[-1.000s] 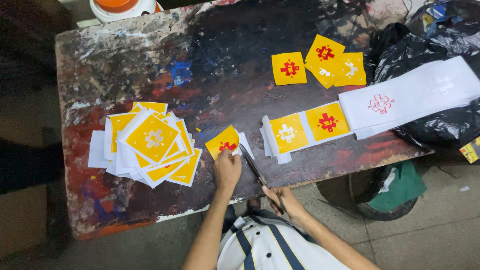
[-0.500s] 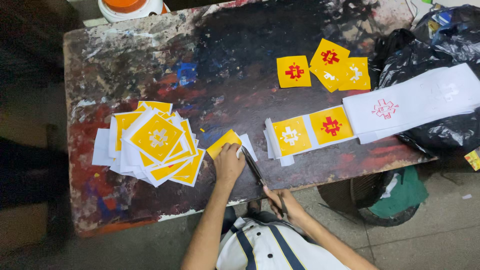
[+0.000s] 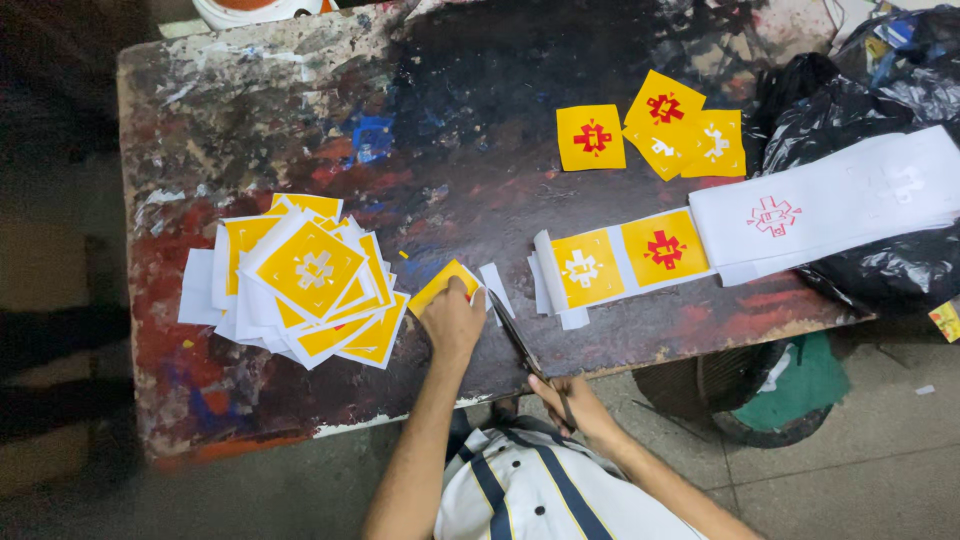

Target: The person uses scissors to cut yellow paper sheets with red symbols from a long strip into individual squares. They trim the edges of each square and place the finished pieces into a growing stack on the table.

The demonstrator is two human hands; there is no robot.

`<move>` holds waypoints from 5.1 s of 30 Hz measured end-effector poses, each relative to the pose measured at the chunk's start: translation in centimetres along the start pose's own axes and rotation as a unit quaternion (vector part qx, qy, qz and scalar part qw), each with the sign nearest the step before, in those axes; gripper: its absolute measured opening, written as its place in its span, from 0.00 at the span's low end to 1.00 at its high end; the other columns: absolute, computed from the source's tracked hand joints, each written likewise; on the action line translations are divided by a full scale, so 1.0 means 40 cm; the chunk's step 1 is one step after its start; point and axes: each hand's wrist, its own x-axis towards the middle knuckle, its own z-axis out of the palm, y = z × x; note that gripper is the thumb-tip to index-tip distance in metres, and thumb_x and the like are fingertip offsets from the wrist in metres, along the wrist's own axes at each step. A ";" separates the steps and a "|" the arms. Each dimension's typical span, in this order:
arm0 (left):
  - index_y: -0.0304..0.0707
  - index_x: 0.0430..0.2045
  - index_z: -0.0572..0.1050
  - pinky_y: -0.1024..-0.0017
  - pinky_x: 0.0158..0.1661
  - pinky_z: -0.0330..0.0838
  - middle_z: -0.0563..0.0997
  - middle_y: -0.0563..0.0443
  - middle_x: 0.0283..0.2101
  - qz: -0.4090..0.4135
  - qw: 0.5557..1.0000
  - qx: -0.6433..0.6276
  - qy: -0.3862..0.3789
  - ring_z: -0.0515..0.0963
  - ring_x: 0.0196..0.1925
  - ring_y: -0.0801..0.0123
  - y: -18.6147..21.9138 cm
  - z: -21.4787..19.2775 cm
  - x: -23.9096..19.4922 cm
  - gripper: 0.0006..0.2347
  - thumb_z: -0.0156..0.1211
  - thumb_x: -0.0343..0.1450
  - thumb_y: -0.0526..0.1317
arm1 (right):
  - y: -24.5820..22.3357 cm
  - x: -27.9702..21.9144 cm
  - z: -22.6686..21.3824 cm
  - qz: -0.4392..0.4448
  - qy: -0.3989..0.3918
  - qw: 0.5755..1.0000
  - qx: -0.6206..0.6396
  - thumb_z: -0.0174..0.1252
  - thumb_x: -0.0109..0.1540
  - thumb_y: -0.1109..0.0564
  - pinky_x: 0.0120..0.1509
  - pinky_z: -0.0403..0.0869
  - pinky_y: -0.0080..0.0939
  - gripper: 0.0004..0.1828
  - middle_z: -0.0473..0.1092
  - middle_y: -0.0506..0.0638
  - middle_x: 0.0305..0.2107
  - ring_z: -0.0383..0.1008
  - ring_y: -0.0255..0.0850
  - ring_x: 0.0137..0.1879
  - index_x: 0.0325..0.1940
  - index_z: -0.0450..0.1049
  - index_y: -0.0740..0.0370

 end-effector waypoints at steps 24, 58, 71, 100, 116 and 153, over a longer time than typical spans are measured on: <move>0.41 0.29 0.73 0.46 0.53 0.57 0.74 0.46 0.42 0.079 0.981 -0.036 0.171 0.71 0.51 0.50 -0.064 0.019 -0.101 0.07 0.64 0.67 0.41 | 0.054 -0.019 -0.114 -0.016 -0.050 0.990 -0.134 0.58 0.63 0.34 0.19 0.59 0.36 0.31 0.63 0.45 0.08 0.62 0.32 0.13 0.18 0.65 0.59; 0.41 0.30 0.73 0.51 0.50 0.56 0.76 0.49 0.41 0.121 0.975 -0.128 0.137 0.71 0.50 0.53 -0.087 -0.016 -0.094 0.06 0.62 0.69 0.41 | -0.056 0.093 0.035 -0.061 0.067 0.968 -0.236 0.63 0.61 0.35 0.22 0.60 0.42 0.33 0.60 0.47 0.09 0.58 0.34 0.17 0.14 0.65 0.63; 0.42 0.30 0.72 0.52 0.51 0.56 0.76 0.50 0.42 0.122 0.974 -0.136 0.135 0.72 0.50 0.54 -0.086 -0.022 -0.093 0.06 0.62 0.68 0.40 | -0.122 0.122 0.061 -0.027 0.028 0.991 -0.129 0.64 0.60 0.36 0.17 0.57 0.37 0.31 0.60 0.45 0.08 0.59 0.33 0.12 0.15 0.67 0.59; 0.30 0.65 0.64 0.38 0.70 0.43 0.53 0.27 0.73 0.212 0.976 -0.051 0.006 0.49 0.77 0.40 0.098 0.160 0.414 0.30 0.55 0.73 0.54 | 0.096 -0.130 -0.130 -0.001 0.026 0.994 0.106 0.60 0.64 0.43 0.19 0.55 0.34 0.26 0.61 0.45 0.10 0.56 0.32 0.14 0.17 0.66 0.60; 0.38 0.42 0.82 0.63 0.48 0.80 0.85 0.41 0.42 0.224 0.872 -0.368 -0.232 0.87 0.44 0.55 0.105 -0.023 -0.273 0.11 0.64 0.71 0.43 | -0.019 -0.076 -0.215 -0.083 -0.035 0.992 0.087 0.53 0.67 0.46 0.20 0.55 0.35 0.24 0.59 0.45 0.09 0.55 0.33 0.14 0.20 0.66 0.62; 0.44 0.43 0.80 0.39 0.61 0.56 0.84 0.44 0.45 -0.257 0.957 0.009 0.132 0.80 0.53 0.51 -0.605 -0.317 0.243 0.14 0.69 0.65 0.42 | 0.041 -0.104 -0.153 -0.047 -0.012 0.994 0.098 0.58 0.65 0.45 0.18 0.57 0.34 0.25 0.60 0.44 0.11 0.55 0.31 0.14 0.19 0.65 0.60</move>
